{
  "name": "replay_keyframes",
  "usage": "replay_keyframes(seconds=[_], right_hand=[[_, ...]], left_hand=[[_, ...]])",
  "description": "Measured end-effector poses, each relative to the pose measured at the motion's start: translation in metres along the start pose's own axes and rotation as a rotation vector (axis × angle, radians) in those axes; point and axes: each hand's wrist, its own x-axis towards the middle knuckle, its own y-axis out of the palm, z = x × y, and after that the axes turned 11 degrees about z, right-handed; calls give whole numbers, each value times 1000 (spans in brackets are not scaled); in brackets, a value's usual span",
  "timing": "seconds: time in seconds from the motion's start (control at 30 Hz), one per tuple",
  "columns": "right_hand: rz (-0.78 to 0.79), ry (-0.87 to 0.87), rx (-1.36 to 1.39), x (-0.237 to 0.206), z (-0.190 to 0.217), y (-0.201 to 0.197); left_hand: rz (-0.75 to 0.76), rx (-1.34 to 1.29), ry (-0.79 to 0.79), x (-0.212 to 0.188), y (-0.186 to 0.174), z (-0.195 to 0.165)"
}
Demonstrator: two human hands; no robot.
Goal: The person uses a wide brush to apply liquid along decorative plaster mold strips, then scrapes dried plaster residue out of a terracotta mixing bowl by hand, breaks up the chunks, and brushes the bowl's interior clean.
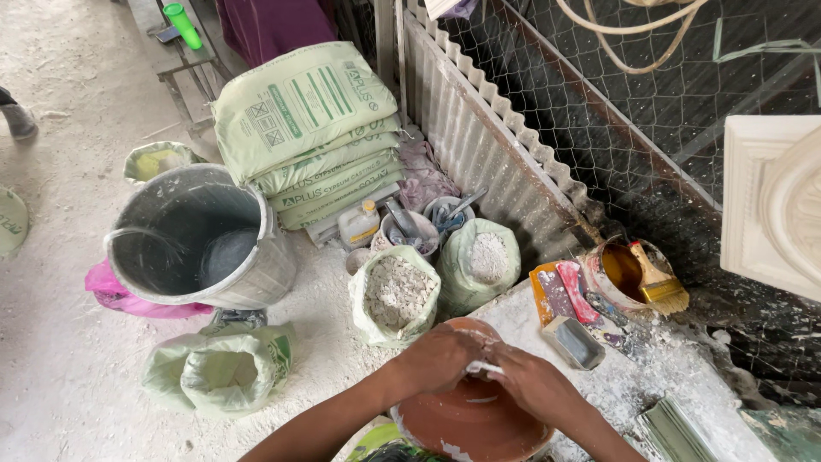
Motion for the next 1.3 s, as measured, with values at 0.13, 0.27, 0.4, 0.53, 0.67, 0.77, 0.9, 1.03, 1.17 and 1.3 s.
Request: replay_keyframes(seconds=[0.13,0.27,0.4,0.53,0.67,0.77,0.9,1.03,1.17,1.3], right_hand=[[201,33,-29,-3,8,-5],[135,-146,141,-7,9,-17],[206,-71,188,-7,-2,-16],[24,73,242,7,-15,-2],[-164,169,158,13,-18,-5],[-228,210,196,20,-10,-16],[-266,225,201,32,-8,-25],[-66,250,518,33,-51,-13],[-220,425,688,25,-149,-7],[-335,685,459,-17,-239,-13]], left_hand=[[255,0,-90,-9,7,-6],[361,-37,-157,-6,17,-4],[450,-48,-198,3,24,5],[183,-115,-223,12,24,16],[-52,19,-171,21,21,21],[-83,21,-210,26,19,22],[-24,71,-302,30,18,26],[-1,62,-342,33,20,34],[19,20,-443,32,21,47],[28,-48,-501,28,20,63]])
